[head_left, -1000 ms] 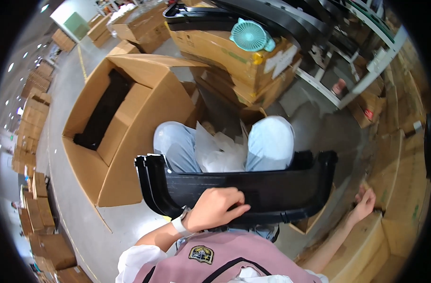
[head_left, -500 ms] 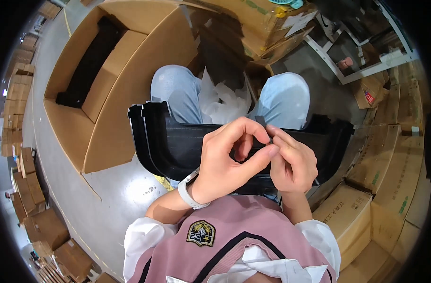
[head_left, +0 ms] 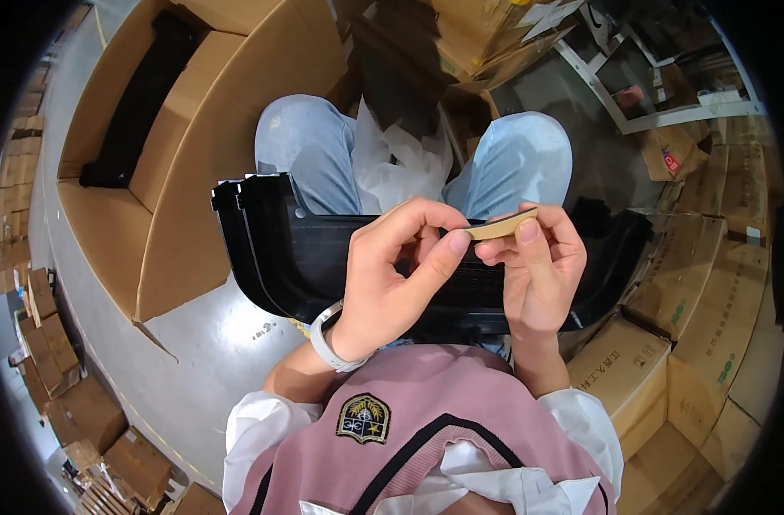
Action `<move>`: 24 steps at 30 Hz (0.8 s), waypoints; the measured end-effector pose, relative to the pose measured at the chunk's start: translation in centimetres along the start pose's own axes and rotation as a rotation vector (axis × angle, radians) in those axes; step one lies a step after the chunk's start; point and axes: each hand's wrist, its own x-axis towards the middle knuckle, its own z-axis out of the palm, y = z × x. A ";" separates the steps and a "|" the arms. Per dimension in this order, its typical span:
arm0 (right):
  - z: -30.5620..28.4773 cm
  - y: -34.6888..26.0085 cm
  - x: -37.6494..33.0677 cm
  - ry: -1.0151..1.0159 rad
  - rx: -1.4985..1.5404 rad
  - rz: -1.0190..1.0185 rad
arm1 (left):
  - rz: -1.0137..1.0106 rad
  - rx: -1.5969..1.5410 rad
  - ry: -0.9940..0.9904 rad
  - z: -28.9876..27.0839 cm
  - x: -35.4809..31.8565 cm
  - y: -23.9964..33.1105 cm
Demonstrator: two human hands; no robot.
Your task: Apply adhesive pads to black plastic components and pack them into a cardboard box.
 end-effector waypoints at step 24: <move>-0.3 0.4 0.7 -0.129 -0.423 -0.273 | -0.118 0.014 -0.048 -0.8 1.0 -0.8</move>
